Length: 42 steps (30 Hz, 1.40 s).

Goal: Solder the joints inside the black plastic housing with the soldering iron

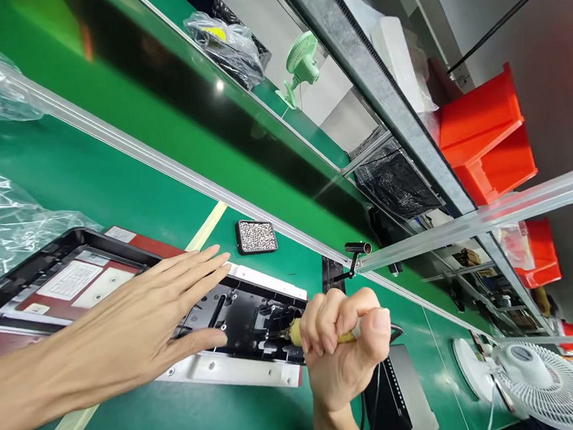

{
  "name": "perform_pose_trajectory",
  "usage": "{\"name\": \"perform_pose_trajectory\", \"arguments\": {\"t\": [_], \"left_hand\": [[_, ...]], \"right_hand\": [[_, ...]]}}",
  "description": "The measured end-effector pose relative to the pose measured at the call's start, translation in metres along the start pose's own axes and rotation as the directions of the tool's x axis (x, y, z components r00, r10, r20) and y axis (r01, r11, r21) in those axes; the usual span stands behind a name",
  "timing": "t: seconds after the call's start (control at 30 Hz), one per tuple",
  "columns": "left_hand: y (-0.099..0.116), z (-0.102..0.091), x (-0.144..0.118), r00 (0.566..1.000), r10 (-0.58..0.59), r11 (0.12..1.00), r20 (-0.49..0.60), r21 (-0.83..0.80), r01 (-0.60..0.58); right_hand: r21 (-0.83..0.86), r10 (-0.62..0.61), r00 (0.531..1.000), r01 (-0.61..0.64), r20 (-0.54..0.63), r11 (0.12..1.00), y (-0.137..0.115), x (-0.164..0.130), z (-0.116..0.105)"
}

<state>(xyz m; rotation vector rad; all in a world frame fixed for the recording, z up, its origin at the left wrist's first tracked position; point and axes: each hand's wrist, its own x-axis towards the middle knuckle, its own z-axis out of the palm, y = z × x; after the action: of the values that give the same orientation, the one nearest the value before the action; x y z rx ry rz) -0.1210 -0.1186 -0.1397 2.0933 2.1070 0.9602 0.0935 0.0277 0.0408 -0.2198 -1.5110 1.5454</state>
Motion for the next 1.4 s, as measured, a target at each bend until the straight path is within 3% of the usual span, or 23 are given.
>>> {"name": "perform_pose_trajectory", "arguments": {"t": [0.13,0.33,1.4], "left_hand": [[0.002,0.003,-0.004,1.0,0.012,0.999,-0.009,0.039,-0.012],[0.013,0.012,0.0,0.979,0.042,0.994,-0.197,0.105,-0.022],[0.021,0.012,0.004,0.978,0.043,0.996,-0.206,0.087,-0.026]], "right_hand": [[-0.011,-0.026,1.0,0.026,0.015,1.0,0.001,0.0,0.001],[-0.004,-0.042,0.998,0.042,0.041,0.999,0.001,0.001,0.002],[-0.059,-0.02,0.997,0.025,0.077,0.998,-0.004,0.003,0.005]]}}
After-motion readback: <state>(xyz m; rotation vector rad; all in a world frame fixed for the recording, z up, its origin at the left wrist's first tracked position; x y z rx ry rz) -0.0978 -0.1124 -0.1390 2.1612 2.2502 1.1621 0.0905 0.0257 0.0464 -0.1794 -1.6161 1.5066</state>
